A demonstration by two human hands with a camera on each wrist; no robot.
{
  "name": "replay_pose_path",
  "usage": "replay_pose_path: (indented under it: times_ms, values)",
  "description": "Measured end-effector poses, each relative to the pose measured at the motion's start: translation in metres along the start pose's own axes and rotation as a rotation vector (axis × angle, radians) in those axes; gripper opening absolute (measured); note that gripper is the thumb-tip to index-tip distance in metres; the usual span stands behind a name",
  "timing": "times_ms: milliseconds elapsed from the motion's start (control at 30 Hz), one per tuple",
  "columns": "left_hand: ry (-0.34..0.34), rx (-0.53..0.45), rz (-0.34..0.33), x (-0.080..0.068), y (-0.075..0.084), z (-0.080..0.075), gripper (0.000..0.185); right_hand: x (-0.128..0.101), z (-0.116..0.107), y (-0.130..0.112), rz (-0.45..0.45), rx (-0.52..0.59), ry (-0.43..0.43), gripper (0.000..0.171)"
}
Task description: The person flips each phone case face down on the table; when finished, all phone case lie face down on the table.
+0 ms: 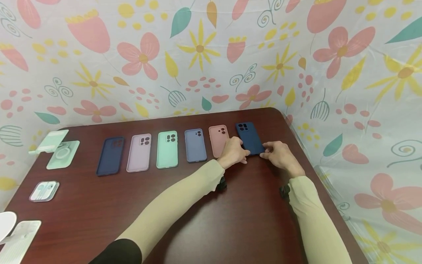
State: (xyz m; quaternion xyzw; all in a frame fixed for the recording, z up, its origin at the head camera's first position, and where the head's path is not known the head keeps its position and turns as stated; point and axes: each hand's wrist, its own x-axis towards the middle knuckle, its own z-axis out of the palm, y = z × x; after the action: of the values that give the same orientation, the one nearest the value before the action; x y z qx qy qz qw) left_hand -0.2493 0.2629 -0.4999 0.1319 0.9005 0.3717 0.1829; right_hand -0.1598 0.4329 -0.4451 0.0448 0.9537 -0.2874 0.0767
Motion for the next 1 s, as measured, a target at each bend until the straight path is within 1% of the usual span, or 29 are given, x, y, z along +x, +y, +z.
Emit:
replay_pose_path:
  times_ms: [67, 200, 367, 567, 733, 833, 900, 1000]
  values:
    - [0.0, 0.015, 0.0, -0.002, 0.002, 0.0, 0.019, 0.0, 0.0, 0.0, 0.002, 0.0, 0.0, 0.05]
    - [0.003, 0.042, -0.02, -0.007, 0.009, -0.003, 0.017, -0.001, -0.001, 0.001, 0.001, 0.007, 0.001, 0.05]
    - [0.033, 0.078, -0.025, -0.008, 0.013, 0.0, 0.017, -0.001, -0.002, 0.001, -0.001, 0.012, 0.006, 0.051]
    - [0.033, 0.103, 0.0, -0.004, 0.01, 0.002, 0.02, -0.001, -0.001, 0.002, 0.006, -0.004, 0.013, 0.051]
    - [0.008, 0.072, 0.008, -0.002, 0.006, 0.002, 0.024, 0.0, 0.0, 0.002, 0.014, -0.012, 0.013, 0.051]
    - [0.014, 0.039, -0.005, -0.01, 0.009, -0.004, 0.026, -0.001, 0.0, 0.0, 0.022, -0.017, 0.007, 0.052]
    - [0.019, 0.023, -0.009, -0.021, 0.013, -0.011, 0.028, -0.002, 0.0, -0.002, 0.031, -0.022, 0.007, 0.054]
    - [0.018, -0.008, -0.002, -0.043, 0.02, -0.027, 0.021, -0.006, 0.0, -0.006, 0.052, -0.028, 0.018, 0.058]
